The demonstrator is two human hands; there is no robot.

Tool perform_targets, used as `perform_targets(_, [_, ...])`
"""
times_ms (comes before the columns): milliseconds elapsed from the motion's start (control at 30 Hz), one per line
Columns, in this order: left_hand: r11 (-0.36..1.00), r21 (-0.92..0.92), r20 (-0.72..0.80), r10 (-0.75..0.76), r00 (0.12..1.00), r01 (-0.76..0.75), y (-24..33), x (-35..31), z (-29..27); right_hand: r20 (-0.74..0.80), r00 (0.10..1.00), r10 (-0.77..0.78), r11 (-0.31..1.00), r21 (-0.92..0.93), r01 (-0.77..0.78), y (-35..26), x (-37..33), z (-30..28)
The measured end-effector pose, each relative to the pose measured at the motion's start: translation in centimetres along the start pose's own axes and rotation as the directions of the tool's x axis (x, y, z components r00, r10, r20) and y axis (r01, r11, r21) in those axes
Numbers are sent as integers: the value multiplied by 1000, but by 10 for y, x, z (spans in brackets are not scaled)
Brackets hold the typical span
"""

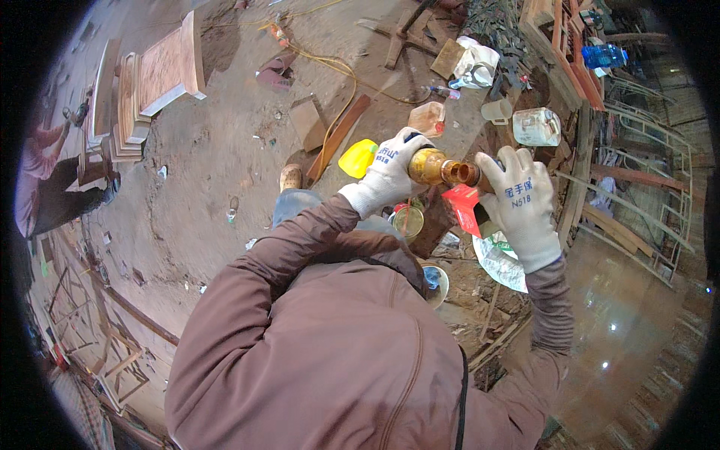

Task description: The person uses a spray gun to apply a yellow finish to a large wooden board, then refills the spray gun from a bottle. The person moves around the workshop while spraying and refilling.

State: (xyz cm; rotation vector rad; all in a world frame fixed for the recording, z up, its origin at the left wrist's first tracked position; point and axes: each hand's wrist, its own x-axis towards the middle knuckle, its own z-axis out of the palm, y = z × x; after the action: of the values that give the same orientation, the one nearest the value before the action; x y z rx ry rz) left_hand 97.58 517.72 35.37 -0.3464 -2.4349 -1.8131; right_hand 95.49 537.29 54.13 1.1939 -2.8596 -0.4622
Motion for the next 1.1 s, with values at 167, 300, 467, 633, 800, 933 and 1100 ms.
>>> perform_targets(167, [994,-29,-1,108,994,-108,3,0,-5,-179,968,175,823,567,-44,-5,-20,53])
perform_targets(300, [983,37,34,181,983,-182,13,11,-25,-244,905,348,775,618,-132,-20,-28,69])
perform_targets(467, [864,371,44,349,936,-340,24,27,-56,-231,878,419,708,689,-157,-42,-26,93])
perform_targets(633, [690,599,107,434,895,-406,43,45,-81,-112,908,404,625,758,-185,-54,-22,95])
perform_targets(800, [601,681,168,429,888,-419,54,54,-96,-179,896,407,599,792,-114,-59,-15,107])
perform_targets(933, [563,712,186,425,886,-420,57,58,-103,-105,929,354,618,772,-148,-55,-9,97])
perform_targets(1100, [495,752,218,437,872,-436,64,61,-106,-42,934,355,609,768,-197,-54,-7,92])
